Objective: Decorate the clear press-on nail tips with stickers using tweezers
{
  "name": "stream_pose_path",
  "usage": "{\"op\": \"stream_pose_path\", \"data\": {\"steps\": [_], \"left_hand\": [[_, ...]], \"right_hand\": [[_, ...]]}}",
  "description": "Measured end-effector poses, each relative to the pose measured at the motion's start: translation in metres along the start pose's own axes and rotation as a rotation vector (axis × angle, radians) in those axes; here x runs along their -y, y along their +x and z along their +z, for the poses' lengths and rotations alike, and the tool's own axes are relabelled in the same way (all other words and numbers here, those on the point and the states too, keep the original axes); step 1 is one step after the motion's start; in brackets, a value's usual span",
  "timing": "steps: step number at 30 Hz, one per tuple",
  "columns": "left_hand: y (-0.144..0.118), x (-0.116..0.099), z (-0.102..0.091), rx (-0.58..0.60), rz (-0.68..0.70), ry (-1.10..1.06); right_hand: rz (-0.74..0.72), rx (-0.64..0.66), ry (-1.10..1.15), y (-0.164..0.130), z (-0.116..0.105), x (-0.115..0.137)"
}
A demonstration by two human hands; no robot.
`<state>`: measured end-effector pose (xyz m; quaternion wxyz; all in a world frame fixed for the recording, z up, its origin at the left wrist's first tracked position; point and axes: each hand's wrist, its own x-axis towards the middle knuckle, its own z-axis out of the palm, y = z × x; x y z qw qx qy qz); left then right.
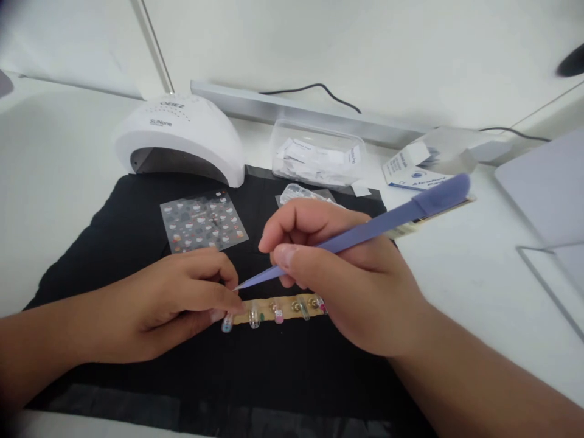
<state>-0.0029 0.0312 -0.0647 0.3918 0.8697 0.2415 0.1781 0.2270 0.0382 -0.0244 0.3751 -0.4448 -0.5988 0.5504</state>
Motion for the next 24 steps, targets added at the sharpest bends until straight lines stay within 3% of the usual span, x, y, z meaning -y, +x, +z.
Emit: {"op": "stream_pose_path", "data": {"steps": [24], "left_hand": [[0.0026,0.0035,0.0016,-0.006,-0.017,-0.018]], "right_hand": [[-0.017,-0.031,0.020,0.0017,-0.0007,-0.0003]]}}
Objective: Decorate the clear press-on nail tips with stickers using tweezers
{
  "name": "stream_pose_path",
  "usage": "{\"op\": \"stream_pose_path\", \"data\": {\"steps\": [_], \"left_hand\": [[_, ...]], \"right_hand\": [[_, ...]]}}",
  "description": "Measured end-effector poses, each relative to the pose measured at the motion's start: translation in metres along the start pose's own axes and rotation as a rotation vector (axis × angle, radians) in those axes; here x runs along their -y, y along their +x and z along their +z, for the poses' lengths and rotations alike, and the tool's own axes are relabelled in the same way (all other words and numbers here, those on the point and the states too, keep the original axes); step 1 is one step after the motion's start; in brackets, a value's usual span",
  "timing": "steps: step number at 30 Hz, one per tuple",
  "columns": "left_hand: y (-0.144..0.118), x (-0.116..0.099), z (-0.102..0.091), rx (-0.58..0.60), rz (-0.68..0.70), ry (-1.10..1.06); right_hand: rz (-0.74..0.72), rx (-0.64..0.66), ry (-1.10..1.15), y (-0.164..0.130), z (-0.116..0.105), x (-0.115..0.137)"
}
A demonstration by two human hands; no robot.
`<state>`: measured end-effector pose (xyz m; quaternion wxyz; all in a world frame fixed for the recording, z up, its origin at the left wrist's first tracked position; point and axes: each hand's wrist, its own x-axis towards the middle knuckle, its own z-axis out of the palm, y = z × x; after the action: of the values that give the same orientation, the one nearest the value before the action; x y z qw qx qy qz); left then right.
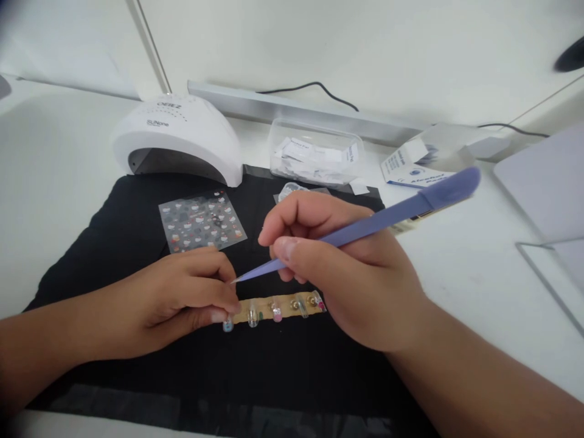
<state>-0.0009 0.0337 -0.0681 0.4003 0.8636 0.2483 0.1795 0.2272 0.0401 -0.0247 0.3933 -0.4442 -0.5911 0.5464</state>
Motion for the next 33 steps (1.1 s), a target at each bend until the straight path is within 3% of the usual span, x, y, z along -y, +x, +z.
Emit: {"op": "stream_pose_path", "data": {"steps": [11,17,20,23,28,33], "left_hand": [[-0.001,0.000,0.000,0.004,0.003,0.021],[-0.002,-0.003,-0.001,-0.024,0.023,0.008],[-0.005,-0.002,-0.003,-0.128,0.099,-0.012],[-0.007,0.003,-0.011,-0.276,0.121,0.109],[-0.011,0.016,-0.032,-0.465,-0.185,0.454],[-0.015,0.024,-0.049,-0.607,-0.283,0.542]], "right_hand": [[-0.025,-0.030,0.045,0.000,0.002,0.000],[-0.124,-0.061,0.082,-0.006,0.002,-0.001],[-0.169,-0.073,0.099,-0.012,0.004,-0.004],[-0.213,-0.052,0.092,-0.018,0.008,-0.006],[-0.357,-0.069,0.098,-0.037,0.018,0.004],[-0.573,-0.188,0.055,-0.046,0.008,-0.003]]}}
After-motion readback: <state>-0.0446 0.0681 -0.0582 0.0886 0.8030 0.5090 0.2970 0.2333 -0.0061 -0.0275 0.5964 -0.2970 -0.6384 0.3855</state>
